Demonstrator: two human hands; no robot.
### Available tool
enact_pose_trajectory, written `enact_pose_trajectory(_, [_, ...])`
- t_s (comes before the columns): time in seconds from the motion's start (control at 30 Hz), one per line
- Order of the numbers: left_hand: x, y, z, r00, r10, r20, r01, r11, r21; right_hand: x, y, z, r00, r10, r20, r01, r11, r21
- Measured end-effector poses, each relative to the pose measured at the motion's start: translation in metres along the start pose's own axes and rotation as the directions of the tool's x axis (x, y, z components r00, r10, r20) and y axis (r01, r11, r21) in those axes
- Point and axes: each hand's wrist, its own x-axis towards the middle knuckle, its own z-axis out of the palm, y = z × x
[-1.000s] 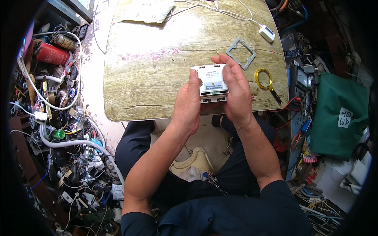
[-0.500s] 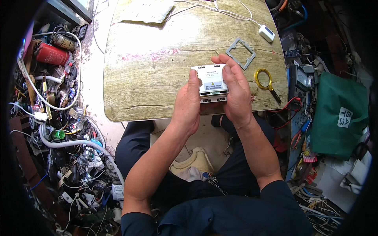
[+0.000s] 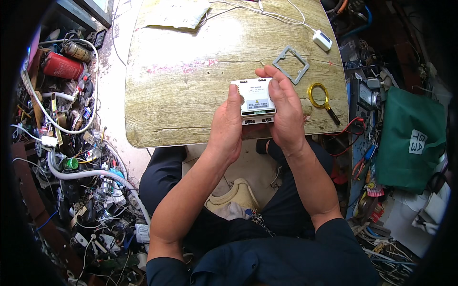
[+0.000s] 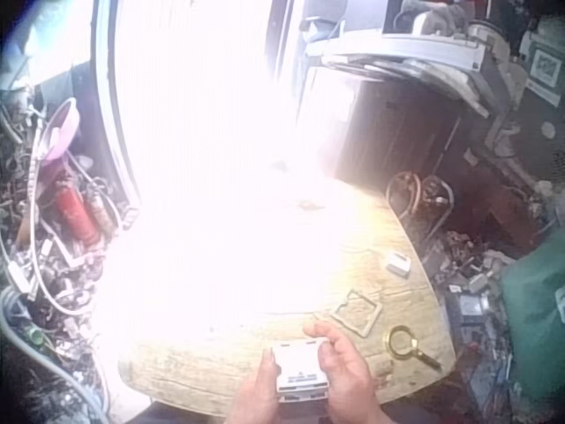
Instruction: The person assembles a small white electronic device by aligning and inserting a circuit board into the casing, then closing the housing and inspecting the assembled unit.
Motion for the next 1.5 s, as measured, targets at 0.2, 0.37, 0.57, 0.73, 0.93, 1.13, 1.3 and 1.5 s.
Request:
enact_pose_trajectory(0.2, [-0.0001,-0.0006,0.0003,1.0,0.002,0.004,-0.002,1.0,-0.001,0.0005,0.0009,-0.0006,1.0,-0.012,0.003,0.012,1.0,0.007])
enact_pose_trajectory(0.37, [0.0015,-0.0022,-0.0011,1.0,0.008,0.0,-0.008,1.0,-0.009,0.0001,0.0003,-0.0007,1.0,-0.001,0.004,0.001,1.0,0.004])
enact_pose_trajectory(0.57, [-0.0003,0.0001,0.0009,1.0,0.008,0.003,-0.008,1.0,0.001,0.0003,0.0006,-0.0006,1.0,0.009,0.009,-0.009,1.0,0.016])
enact_pose_trajectory(0.73, [-0.0001,-0.0005,0.0005,1.0,0.005,0.001,-0.005,1.0,-0.006,0.0006,0.0019,-0.0005,1.0,-0.003,-0.002,0.003,1.0,0.002])
enact_pose_trajectory(0.93, [0.0,-0.0006,-0.0003,1.0,0.001,0.002,-0.001,1.0,0.013,0.0011,0.0028,-0.0019,1.0,-0.007,-0.003,0.007,1.0,0.0])
enact_pose_trajectory(1.13, [0.0009,-0.0015,-0.0009,1.0,0.009,0.012,-0.009,1.0,0.016,0.0013,0.0025,-0.0026,1.0,-0.003,0.004,0.003,1.0,0.007])
enact_pose_trajectory(1.3, [0.0014,-0.0021,-0.0013,1.0,0.01,0.015,-0.01,1.0,0.019,0.001,0.002,-0.0016,1.0,0.001,-0.006,-0.001,1.0,0.008])
enact_pose_trajectory(1.5, [0.0004,0.0004,0.0007,1.0,-0.006,0.007,0.006,1.0,0.023,0.0013,0.0012,-0.0018,1.0,0.009,-0.004,-0.009,1.0,0.004])
